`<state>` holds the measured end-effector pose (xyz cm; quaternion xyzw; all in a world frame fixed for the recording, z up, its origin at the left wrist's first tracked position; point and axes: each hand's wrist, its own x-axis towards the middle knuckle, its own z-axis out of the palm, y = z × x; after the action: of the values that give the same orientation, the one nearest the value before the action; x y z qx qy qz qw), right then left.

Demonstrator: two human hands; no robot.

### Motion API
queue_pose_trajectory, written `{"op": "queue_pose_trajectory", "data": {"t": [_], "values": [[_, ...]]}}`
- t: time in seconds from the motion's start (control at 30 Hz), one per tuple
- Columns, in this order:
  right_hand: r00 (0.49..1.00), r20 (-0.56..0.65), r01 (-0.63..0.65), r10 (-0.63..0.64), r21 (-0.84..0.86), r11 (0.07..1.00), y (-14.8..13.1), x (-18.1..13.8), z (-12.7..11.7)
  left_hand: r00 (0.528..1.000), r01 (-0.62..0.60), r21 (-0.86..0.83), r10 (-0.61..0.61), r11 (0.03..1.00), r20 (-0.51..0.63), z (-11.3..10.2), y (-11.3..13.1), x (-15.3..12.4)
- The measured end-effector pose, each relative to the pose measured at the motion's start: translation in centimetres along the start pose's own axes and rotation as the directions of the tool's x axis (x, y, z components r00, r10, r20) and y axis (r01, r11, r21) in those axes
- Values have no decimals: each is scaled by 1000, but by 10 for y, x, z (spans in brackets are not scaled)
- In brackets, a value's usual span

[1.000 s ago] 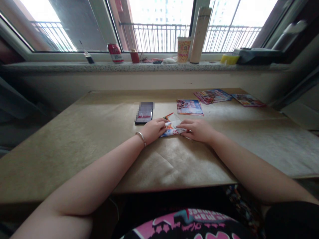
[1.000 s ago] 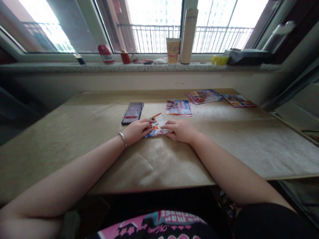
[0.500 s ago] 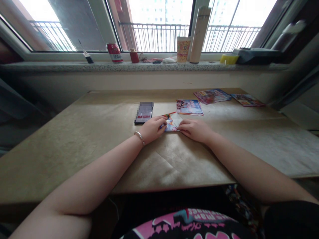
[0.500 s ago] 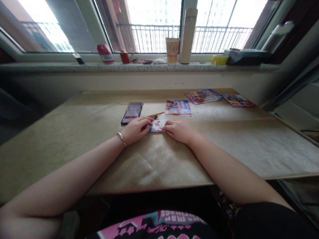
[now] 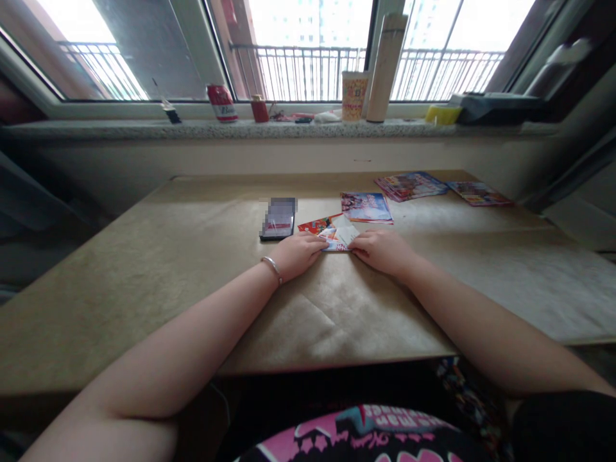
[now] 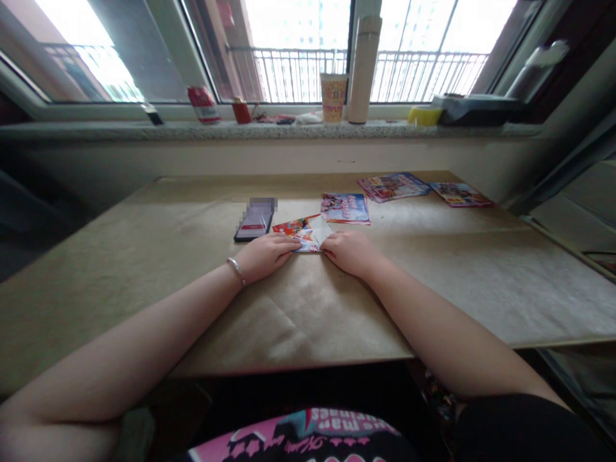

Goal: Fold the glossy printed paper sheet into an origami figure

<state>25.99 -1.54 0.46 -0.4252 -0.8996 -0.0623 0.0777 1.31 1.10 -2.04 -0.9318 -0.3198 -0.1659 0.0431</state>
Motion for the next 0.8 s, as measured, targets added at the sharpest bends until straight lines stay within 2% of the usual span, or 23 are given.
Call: {"op": "queue_pose_trajectory", "data": {"t": [0.1, 0.37, 0.67, 0.8], "values": [[1000, 9, -28, 28, -10, 1000, -2, 0, -3, 1000, 5, 5, -5, 1000, 14, -1, 2, 0], [998, -64, -21, 24, 48, 999, 3, 0, 5, 1000, 17, 17, -17, 1000, 15, -2, 7, 2], [998, -47, -38, 39, 26, 999, 1, 1, 5, 997, 62, 46, -64, 997, 50, -5, 10, 3], [997, -43, -64, 65, 24, 998, 1, 1, 6, 997, 62, 92, -65, 994, 31, -4, 11, 3]]}}
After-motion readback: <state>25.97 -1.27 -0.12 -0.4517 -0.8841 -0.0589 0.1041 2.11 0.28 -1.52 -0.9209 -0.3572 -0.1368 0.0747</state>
